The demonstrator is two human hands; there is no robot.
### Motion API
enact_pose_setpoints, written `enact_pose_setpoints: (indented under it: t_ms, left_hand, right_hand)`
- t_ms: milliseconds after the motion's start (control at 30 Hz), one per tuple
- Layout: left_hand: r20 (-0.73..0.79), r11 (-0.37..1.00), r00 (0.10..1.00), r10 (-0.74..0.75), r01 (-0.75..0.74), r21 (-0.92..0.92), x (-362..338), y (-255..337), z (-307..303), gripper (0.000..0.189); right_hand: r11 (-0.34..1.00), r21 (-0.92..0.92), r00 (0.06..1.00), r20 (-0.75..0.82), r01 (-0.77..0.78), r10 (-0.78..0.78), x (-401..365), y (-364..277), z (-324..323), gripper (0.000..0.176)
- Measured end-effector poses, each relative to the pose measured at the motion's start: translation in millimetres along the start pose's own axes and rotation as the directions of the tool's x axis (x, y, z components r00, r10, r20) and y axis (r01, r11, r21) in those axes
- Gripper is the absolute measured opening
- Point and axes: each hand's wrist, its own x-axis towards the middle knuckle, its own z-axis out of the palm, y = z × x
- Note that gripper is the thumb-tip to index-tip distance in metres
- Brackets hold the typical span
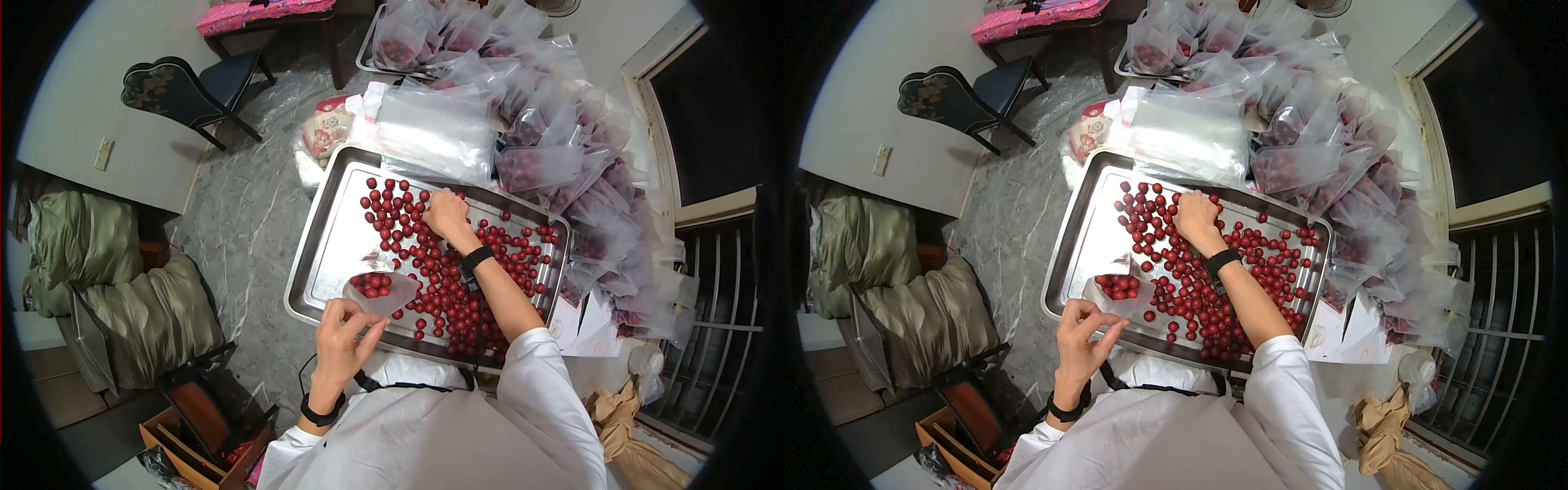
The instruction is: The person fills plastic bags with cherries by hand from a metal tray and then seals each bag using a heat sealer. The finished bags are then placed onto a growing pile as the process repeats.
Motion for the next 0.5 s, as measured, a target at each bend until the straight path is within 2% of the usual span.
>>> enact_pose_setpoints:
  t_ms: [133,167,200,267,300,333,367,400,433,467,500]
  left_hand:
    - [-0.009,1.0,1.0,0.012,-0.012,-0.004,2,0,1,0.019]
    - [-0.01,1.0,1.0,0.012,-0.012,-0.006,3,0,1,0.019]
    - [-0.007,1.0,1.0,0.012,-0.012,-0.001,4,0,0,0.019]
    - [-0.003,1.0,1.0,0.014,-0.014,0.001,5,1,0,0.019]
    - [-0.007,1.0,1.0,0.007,-0.008,-0.005,6,1,1,0.019]
    - [-0.011,1.0,1.0,0.002,-0.002,-0.01,6,1,1,0.019]
    - [-0.008,1.0,1.0,0.008,-0.008,-0.014,7,1,1,0.019]
    - [-0.012,1.0,1.0,0.007,-0.007,-0.008,6,0,1,0.02]
    - [-0.011,1.0,1.0,0.016,-0.016,-0.007,7,1,2,0.02]
    - [-0.017,0.999,1.0,0.026,-0.027,-0.023,6,0,4,0.02]
    - [-0.014,0.999,0.999,0.033,-0.033,-0.026,5,0,4,0.02]
  right_hand:
    - [0.993,0.109,0.997,-0.076,0.04,-0.032,-24,0,-38,0.037]
    - [0.919,0.378,0.994,-0.051,0.11,-0.098,-36,-1,-57,0.036]
    - [0.77,0.618,0.985,-0.044,0.16,-0.169,-50,-5,-76,0.035]
    - [0.597,0.774,0.957,-0.037,0.21,-0.287,-83,-20,-111,0.029]
    - [0.561,0.808,0.928,0.051,0.179,-0.37,-97,-26,-124,0.026]
    - [0.457,0.849,0.869,-0.007,0.266,-0.494,-110,-34,-132,0.024]
    - [0.412,0.836,0.81,-0.063,0.361,-0.583,-123,-43,-140,0.024]
    - [0.38,0.766,0.704,-0.13,0.518,-0.698,-130,-49,-139,0.026]
    - [0.398,0.711,0.636,-0.09,0.58,-0.766,-144,-66,-136,0.024]
    - [0.506,0.653,0.678,-0.016,0.564,-0.735,-150,-75,-127,0.021]
    - [0.548,0.484,0.637,-0.025,0.682,-0.771,-149,-80,-112,0.025]
